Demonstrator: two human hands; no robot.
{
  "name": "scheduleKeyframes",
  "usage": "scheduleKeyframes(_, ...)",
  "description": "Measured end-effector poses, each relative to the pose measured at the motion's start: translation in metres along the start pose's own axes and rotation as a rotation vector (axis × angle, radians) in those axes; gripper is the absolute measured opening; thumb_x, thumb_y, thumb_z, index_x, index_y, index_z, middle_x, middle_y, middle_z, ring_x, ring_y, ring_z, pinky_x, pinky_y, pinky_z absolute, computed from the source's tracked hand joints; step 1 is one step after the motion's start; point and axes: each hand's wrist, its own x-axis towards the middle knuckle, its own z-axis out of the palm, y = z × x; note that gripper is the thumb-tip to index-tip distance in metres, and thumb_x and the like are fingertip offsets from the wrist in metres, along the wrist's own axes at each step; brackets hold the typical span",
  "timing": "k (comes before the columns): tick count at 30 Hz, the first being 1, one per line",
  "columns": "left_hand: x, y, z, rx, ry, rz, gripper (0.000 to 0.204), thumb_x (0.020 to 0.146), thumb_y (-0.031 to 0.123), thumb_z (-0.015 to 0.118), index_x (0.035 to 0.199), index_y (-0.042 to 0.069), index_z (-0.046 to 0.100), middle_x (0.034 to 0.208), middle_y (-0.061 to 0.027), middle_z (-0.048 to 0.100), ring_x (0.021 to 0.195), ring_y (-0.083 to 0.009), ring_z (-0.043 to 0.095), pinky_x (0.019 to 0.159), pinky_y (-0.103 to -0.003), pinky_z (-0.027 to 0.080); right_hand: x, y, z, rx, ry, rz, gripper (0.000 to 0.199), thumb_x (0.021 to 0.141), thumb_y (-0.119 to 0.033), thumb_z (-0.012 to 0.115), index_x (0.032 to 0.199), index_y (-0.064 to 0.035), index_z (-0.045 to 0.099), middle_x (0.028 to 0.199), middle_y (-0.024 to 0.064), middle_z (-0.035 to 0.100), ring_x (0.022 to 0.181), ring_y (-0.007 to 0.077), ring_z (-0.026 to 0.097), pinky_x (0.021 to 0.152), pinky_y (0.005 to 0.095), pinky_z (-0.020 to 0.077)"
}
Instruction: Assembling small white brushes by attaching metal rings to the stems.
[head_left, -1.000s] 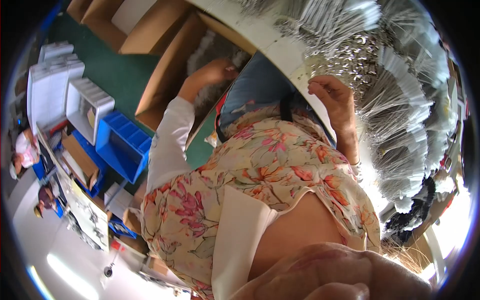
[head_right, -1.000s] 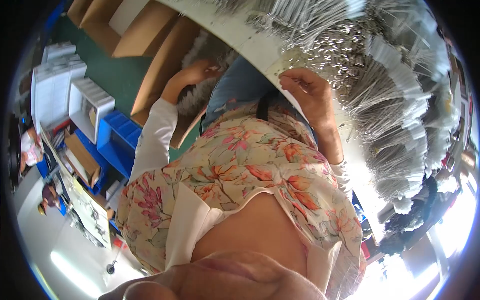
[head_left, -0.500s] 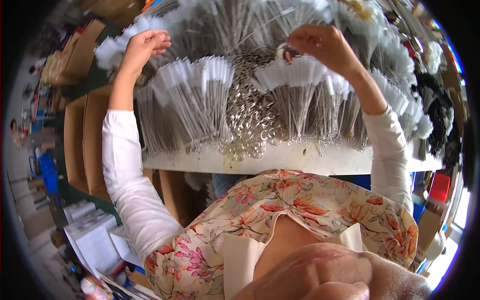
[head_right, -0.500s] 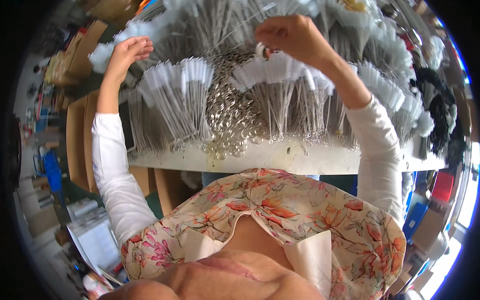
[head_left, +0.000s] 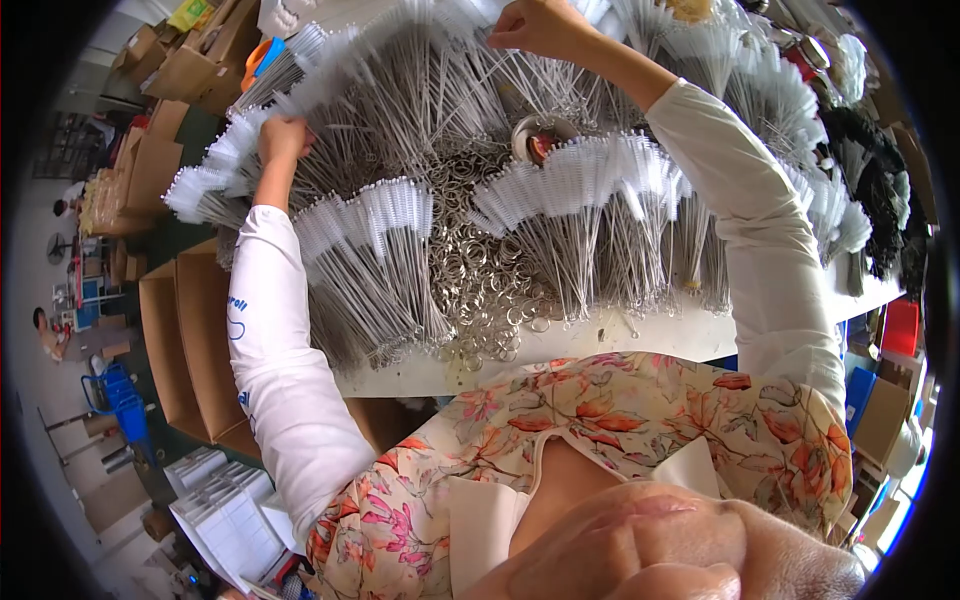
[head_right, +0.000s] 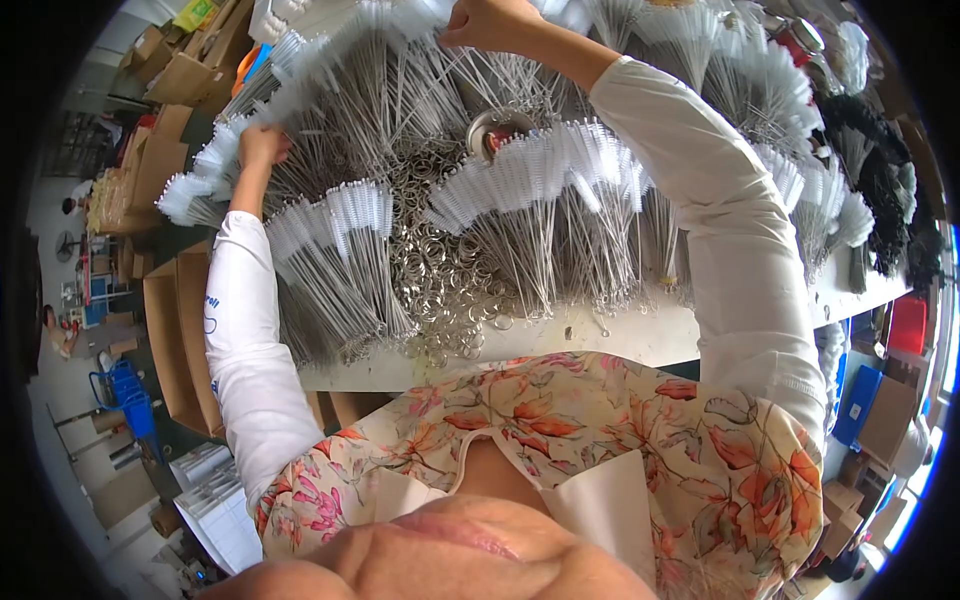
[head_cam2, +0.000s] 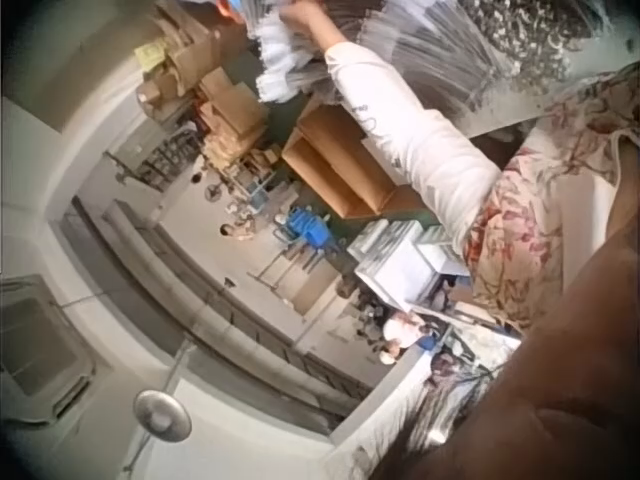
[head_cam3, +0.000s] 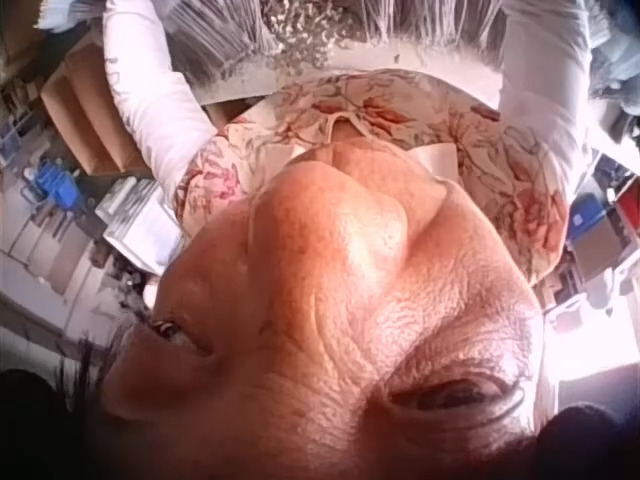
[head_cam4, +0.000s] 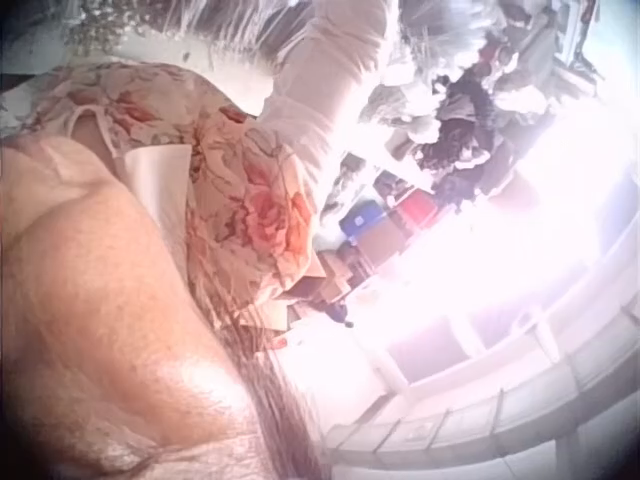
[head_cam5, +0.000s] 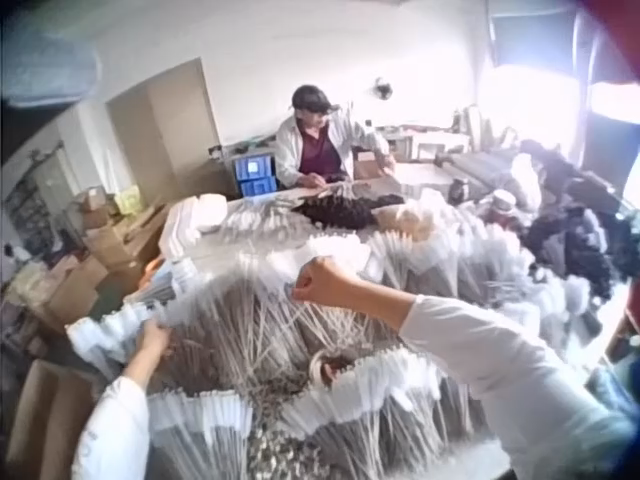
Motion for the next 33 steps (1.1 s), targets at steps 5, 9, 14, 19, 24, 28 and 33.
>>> scheduleKeyframes(5,-0.039,0.066,-0.032,-0.85,0.393,0.404,0.02,0.092,0.02,0.053,0.095,0.0,0.053,0.072,-0.0065,0.063,0.06,-0.011,0.059,0.052,-0.024,0.045,0.003,0.014,-0.003,0.14,-0.02,0.076,0.021,0.078,-0.025,0.065,0.08,-0.0057,0.071,0.071,0.0079,0.068,0.062,0.0155,0.066,0.06,0.0305,0.0524)
scheduleKeyframes(9,-0.073,0.095,-0.002,-0.29,-0.044,0.474,0.042,0.08,0.044,0.066,0.069,0.004,0.062,0.062,-0.0012,0.059,0.058,-0.0115,0.05,0.059,-0.028,0.041,-0.009,0.014,-0.06,0.805,0.221,0.147,0.015,0.089,-0.014,0.056,0.093,-0.0002,0.061,0.076,0.0084,0.064,0.064,0.0169,0.065,0.057,0.0276,0.0532)
scheduleKeyframes(14,-0.077,0.077,0.04,-0.124,-0.28,0.614,0.019,0.077,0.019,0.067,0.072,0.0,0.068,0.069,-0.0079,0.067,0.062,-0.0135,0.061,0.061,-0.028,0.046,-0.034,0.113,-0.109,0.206,0.6,-0.101,0.01,0.081,-0.012,0.058,0.079,-0.005,0.065,0.068,0.0033,0.06,0.058,0.0093,0.052,0.052,0.0274,0.0416)
scheduleKeyframes(19,-0.084,0.082,0.02,-0.346,-0.189,0.427,0.018,0.086,0.016,0.06,0.085,-0.002,0.06,0.07,-0.0106,0.067,0.064,-0.014,0.062,0.064,-0.027,0.047,-0.069,0.161,-0.074,-0.167,0.491,0.163,0.015,0.069,-0.019,0.063,0.072,-0.0048,0.067,0.063,0.0123,0.062,0.059,0.0242,0.061,0.056,0.0383,0.0476)
scheduleKeyframes(24,-0.095,0.102,-0.04,-0.746,0.12,0.525,0.017,0.092,0.017,0.056,0.096,0.001,0.058,0.075,-0.0034,0.058,0.054,-0.0061,0.045,0.049,-0.022,0.035,-0.062,0.182,-0.052,-0.131,0.625,0.283,0.019,0.067,-0.021,0.064,0.068,-0.0015,0.064,0.064,0.015,0.062,0.064,0.0289,0.063,0.059,0.0423,0.0486)
scheduleKeyframes(28,-0.155,0.099,-0.073,-0.857,-0.141,0.406,0.016,0.092,0.016,0.057,0.096,0.0,0.057,0.074,0.0013,0.05,0.051,0.0002,0.033,0.042,-0.016,0.021,-0.058,0.185,-0.037,-0.448,0.652,0.323,0.025,0.07,-0.023,0.064,0.066,0.0017,0.062,0.066,0.0194,0.063,0.065,0.0332,0.063,0.06,0.0429,0.0489)
scheduleKeyframes(33,-0.229,0.1,-0.065,-1.187,-0.462,0.219,0.021,0.094,0.02,0.054,0.092,0.0,0.053,0.074,-0.0005,0.045,0.056,-0.0048,0.039,0.045,-0.019,0.03,-0.064,0.146,-0.066,-0.221,0.557,0.553,0.027,0.075,-0.025,0.061,0.068,0.0,0.065,0.068,0.021,0.063,0.062,0.0337,0.062,0.059,0.044,0.0484)
